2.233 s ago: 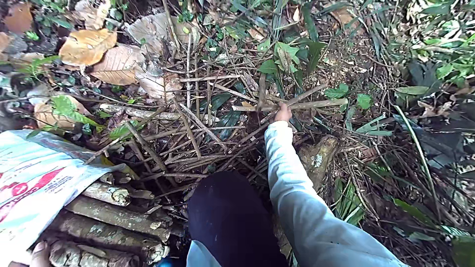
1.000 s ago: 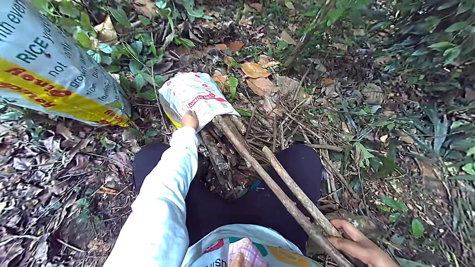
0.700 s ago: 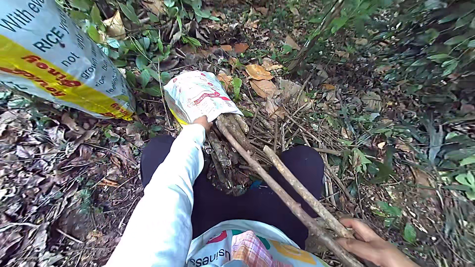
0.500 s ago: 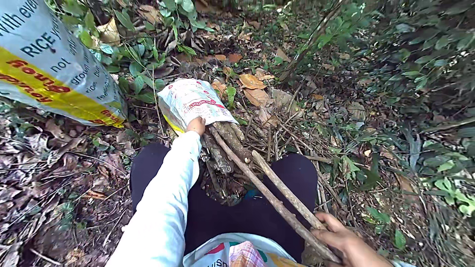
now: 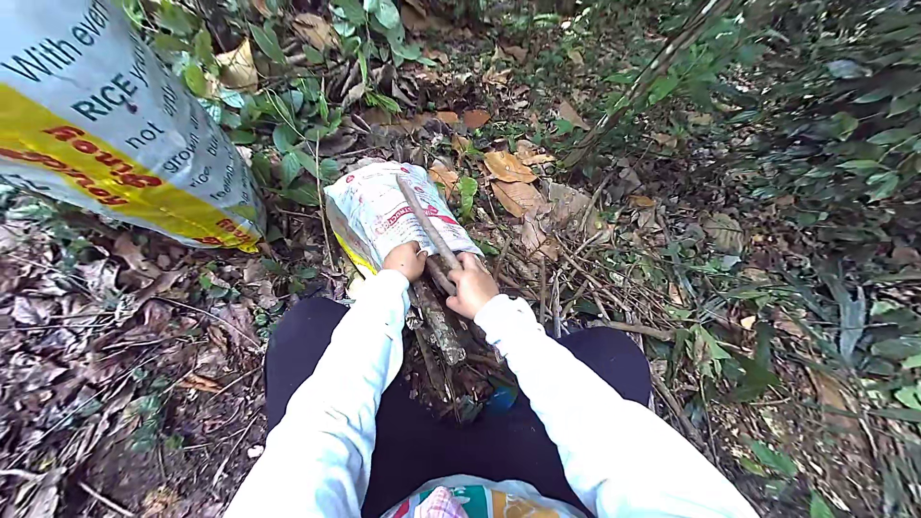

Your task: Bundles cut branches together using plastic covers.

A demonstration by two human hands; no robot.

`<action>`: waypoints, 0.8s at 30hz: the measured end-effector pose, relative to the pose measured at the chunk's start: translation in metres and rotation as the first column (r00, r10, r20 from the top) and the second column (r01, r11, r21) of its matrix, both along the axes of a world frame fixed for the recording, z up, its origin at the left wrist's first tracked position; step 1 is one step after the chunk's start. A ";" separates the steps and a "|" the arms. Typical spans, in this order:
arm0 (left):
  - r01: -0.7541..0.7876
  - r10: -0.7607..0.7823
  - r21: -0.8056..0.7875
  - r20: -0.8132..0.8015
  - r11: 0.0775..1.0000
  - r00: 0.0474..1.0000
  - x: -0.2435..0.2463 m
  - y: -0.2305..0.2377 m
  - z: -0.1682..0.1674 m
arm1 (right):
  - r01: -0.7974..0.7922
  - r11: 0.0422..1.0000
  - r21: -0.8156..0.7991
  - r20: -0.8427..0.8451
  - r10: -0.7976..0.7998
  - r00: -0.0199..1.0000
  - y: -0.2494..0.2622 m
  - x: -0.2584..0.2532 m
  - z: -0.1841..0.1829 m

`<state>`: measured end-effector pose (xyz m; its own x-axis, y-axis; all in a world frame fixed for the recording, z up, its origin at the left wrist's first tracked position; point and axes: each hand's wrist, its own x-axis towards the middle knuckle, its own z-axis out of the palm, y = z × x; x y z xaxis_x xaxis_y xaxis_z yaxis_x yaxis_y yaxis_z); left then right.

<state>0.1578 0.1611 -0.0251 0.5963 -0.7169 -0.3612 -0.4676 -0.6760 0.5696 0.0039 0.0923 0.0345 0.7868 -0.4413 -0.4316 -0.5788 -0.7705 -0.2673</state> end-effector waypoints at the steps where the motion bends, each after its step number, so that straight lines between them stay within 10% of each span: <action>1: 0.003 -0.003 0.012 0.001 1.000 1.000 0.003 0.001 -0.001 | -0.011 1.000 0.002 -0.004 0.011 1.000 0.004 0.006 -0.002; 6: 0.025 -0.021 0.061 -0.058 0.998 0.998 0.001 0.007 -0.004 | -0.028 0.999 0.047 0.189 0.019 0.982 -0.006 -0.011 -0.025; 10: 0.016 -0.009 0.234 -0.031 0.972 0.999 -0.005 0.013 0.011 | 0.059 0.873 0.484 0.508 -0.335 0.794 -0.019 -0.080 -0.009; 18: 0.209 -0.218 0.062 0.338 0.976 0.916 -0.041 -0.046 0.007 | 0.217 0.394 0.893 0.173 -0.746 0.643 -0.033 -0.192 0.022; 24: 0.145 -0.231 0.332 0.237 0.932 0.944 -0.032 -0.089 -0.007 | 0.234 0.642 0.730 0.080 -0.421 0.904 -0.013 -0.212 0.014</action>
<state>0.1259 0.0724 -0.0319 0.5662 -0.7053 -0.4266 -0.7087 -0.6808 0.1851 -0.2077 0.0793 0.0490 0.7623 -0.3374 -0.5523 -0.6077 -0.0795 -0.7902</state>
